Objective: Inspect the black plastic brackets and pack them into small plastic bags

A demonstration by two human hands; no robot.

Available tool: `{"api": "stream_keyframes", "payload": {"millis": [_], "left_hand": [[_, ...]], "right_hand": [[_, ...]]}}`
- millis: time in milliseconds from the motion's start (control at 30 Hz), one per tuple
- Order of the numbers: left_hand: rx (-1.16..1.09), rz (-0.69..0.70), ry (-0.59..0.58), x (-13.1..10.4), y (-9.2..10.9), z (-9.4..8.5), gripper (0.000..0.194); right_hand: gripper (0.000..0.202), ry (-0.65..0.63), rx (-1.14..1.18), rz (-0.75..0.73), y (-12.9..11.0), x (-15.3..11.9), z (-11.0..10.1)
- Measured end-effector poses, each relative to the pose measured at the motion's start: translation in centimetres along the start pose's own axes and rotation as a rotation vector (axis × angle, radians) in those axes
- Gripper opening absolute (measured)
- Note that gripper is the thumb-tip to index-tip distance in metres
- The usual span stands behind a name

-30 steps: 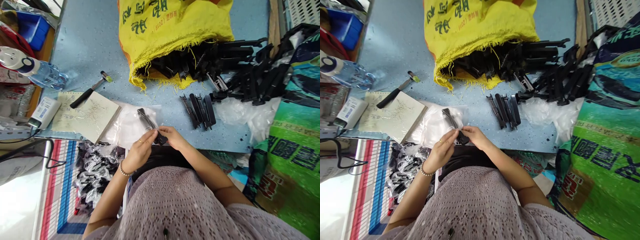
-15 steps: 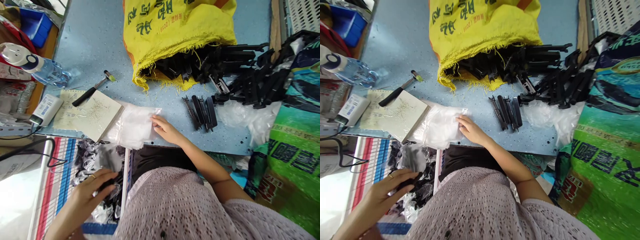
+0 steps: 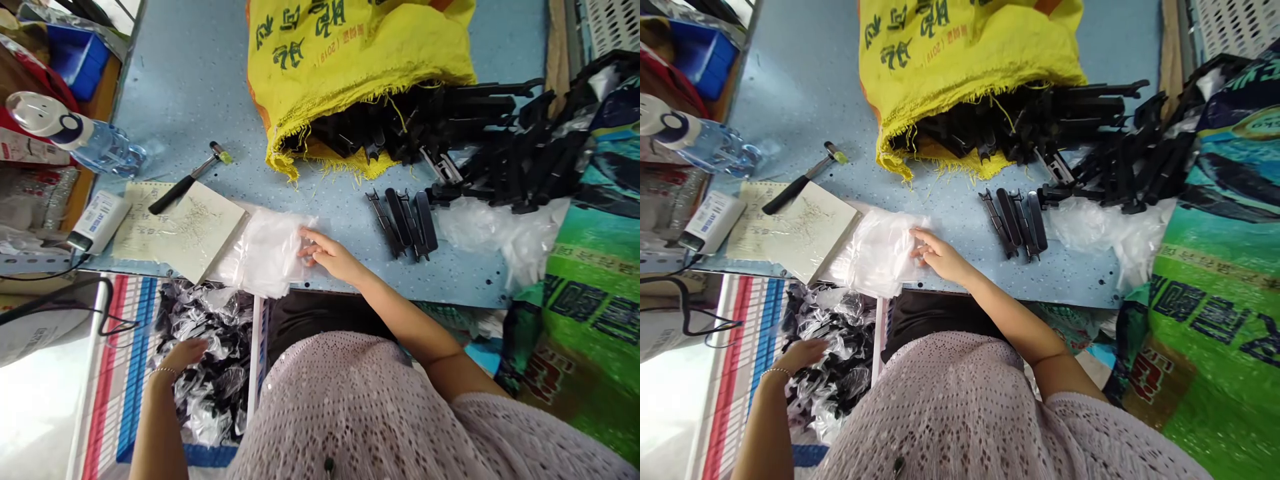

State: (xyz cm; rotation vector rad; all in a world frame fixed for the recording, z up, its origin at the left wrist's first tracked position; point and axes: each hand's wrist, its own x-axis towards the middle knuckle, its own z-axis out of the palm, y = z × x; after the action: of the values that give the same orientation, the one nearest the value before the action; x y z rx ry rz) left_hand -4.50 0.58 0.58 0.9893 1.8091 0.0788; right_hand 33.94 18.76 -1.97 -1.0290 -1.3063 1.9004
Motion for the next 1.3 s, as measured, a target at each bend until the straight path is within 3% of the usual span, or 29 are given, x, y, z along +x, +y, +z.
{"api": "stream_keyframes", "payload": {"millis": [67, 133, 200, 233, 300, 333, 400, 500, 600, 700, 800, 867, 967, 1033, 1100, 1167, 1233, 1300], "left_hand": [[-0.139, 0.127, -0.113, 1.0, 4.3, 2.1, 0.047], [-0.322, 0.411, -0.155, 2.0, 10.3, 5.7, 0.042], [-0.319, 0.693, -0.017, 3.3, 16.8, 9.8, 0.032], [-0.203, 0.784, 0.129, 4.1, 19.7, 11.7, 0.029], [0.152, 0.811, 0.375, 5.9, 23.7, 14.4, 0.025], [0.309, 0.792, 0.452, 6.6, 24.7, 15.3, 0.022], [0.476, 0.746, 0.507, 7.8, 25.2, 15.9, 0.016], [0.355, 0.762, 0.466, 8.4, 23.9, 15.0, 0.015], [0.015, 0.761, 0.341, 8.5, 23.1, 13.5, 0.007], [-0.245, 0.706, 0.288, 8.4, 23.1, 12.5, 0.014], [-0.42, 0.628, 0.194, 8.6, 23.4, 12.2, 0.017], [-0.549, 0.562, 0.135, 8.8, 23.5, 12.3, 0.021], [-0.692, 0.583, 0.156, 8.9, 23.6, 12.5, 0.029], [-0.643, 0.681, 0.205, 8.7, 23.4, 12.5, 0.022], [-0.416, 0.803, 0.285, 8.1, 23.0, 12.2, 0.003], [-0.129, 0.881, 0.384, 7.6, 22.6, 11.6, 0.024], [0.045, 0.903, 0.445, 7.4, 22.3, 11.1, 0.032], [0.067, 0.906, 0.449, 7.5, 22.2, 10.7, 0.032]], "right_hand": [[0.063, 0.009, 0.018, -0.001, 0.3, 0.3, 0.3], [0.063, 0.017, 0.009, -0.007, 0.4, 0.5, 0.4], [0.062, 0.013, -0.083, -0.022, -0.5, 0.3, -0.4], [0.06, 0.014, -0.179, -0.045, -1.4, -0.1, -1.2], [0.054, 0.048, -0.48, -0.13, -3.9, -1.2, -4.1], [0.052, 0.078, -0.671, -0.186, -5.3, -1.9, -5.9], [0.054, 0.161, -1.067, -0.251, -7.9, -3.1, -9.8], [0.044, 0.191, -1.371, -0.251, -10.3, -3.7, -14.8], [0.032, 0.058, -1.465, -0.302, -11.0, -3.0, -17.3], [0.014, 0.014, -1.351, -0.303, -10.9, -2.8, -17.8], [0.023, 0.209, -0.958, -0.19, -10.2, -3.7, -16.3], [0.037, 0.247, -0.488, -0.114, -8.9, -4.4, -13.9], [0.054, 0.051, 0.252, -0.018, -5.7, -4.5, -8.6], [0.051, -0.025, 0.48, 0.08, -3.3, -3.9, -5.2], [0.047, 0.023, 0.543, 0.149, -1.6, -3.4, -2.9], [0.045, 0.198, 0.475, 0.101, -0.9, -3.5, -2.3], [0.041, 0.353, 0.318, -0.017, -1.1, -4.5, -2.9], [0.039, 0.303, 0.137, -0.059, -1.9, -6.1, -4.1]]}}
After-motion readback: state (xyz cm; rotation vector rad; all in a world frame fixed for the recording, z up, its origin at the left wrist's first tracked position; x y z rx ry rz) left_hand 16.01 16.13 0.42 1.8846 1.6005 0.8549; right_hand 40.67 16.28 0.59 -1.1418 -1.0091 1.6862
